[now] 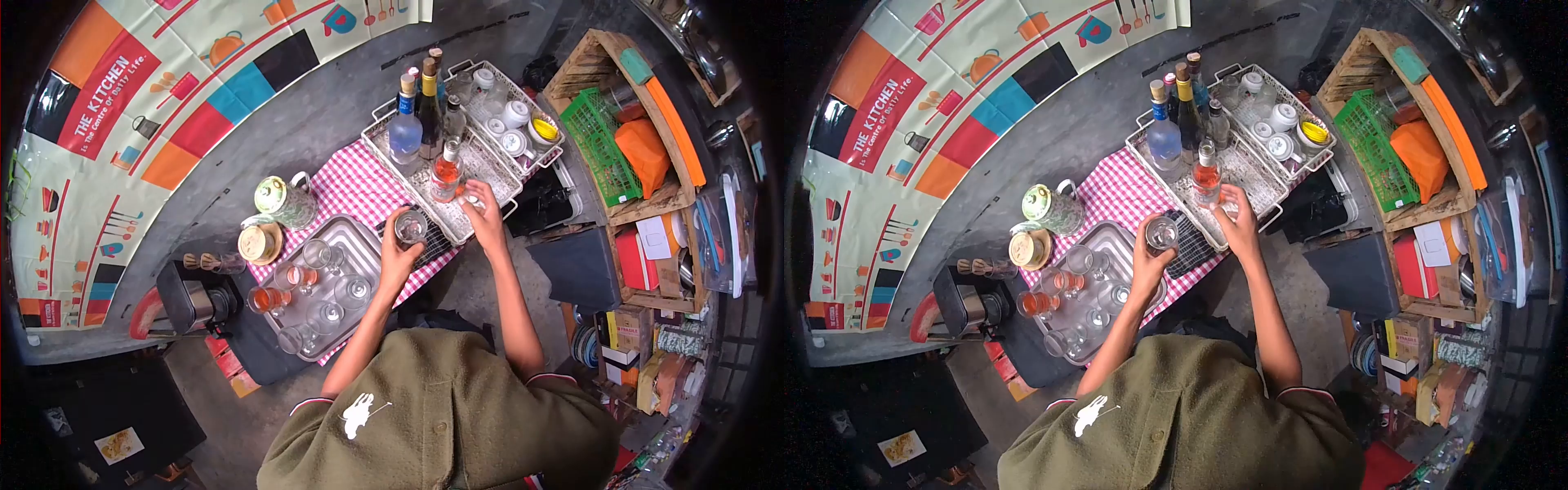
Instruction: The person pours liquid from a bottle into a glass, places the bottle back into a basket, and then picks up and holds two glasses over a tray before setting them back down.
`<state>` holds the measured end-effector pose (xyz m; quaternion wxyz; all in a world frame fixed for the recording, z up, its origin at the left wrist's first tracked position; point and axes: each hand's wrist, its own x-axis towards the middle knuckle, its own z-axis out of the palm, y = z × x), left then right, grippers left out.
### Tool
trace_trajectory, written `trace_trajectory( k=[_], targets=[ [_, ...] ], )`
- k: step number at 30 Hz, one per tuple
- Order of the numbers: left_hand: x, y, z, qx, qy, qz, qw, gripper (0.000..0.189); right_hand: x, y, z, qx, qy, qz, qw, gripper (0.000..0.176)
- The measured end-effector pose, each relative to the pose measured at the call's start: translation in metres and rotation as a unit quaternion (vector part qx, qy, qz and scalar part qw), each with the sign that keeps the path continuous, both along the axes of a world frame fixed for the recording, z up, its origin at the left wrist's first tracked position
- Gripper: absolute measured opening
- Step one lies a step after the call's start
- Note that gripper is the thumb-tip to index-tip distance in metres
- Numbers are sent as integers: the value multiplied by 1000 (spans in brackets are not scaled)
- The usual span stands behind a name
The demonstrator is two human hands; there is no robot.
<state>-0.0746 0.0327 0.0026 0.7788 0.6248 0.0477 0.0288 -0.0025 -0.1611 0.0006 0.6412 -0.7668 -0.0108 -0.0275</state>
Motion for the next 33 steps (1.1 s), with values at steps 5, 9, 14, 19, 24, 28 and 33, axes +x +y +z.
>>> trace_trajectory(
  k=[5,9,14,19,24,28,33],
  targets=[
    [23,2,-3,12,-7,-12,1000,72,38,12,-8,-90,-81,-68,990,56],
    [36,-5,-11,1,-7,-29,1000,70,51,17,-17,-87,-90,-56,991,63],
    [49,-20,-11,4,9,-7,1000,70,68,14,-13,-107,-85,-26,990,66],
    [63,-36,-9,20,19,30,999,72,94,12,-12,-102,-87,25,991,54],
    [79,-55,-8,5,37,74,997,71,112,14,-12,-62,-88,75,991,34],
    [86,-63,-8,11,43,103,994,72,125,14,-23,-64,-104,114,986,31],
    [94,-62,-6,-12,62,122,991,71,132,17,-32,-50,-104,145,983,29]
  ],
)
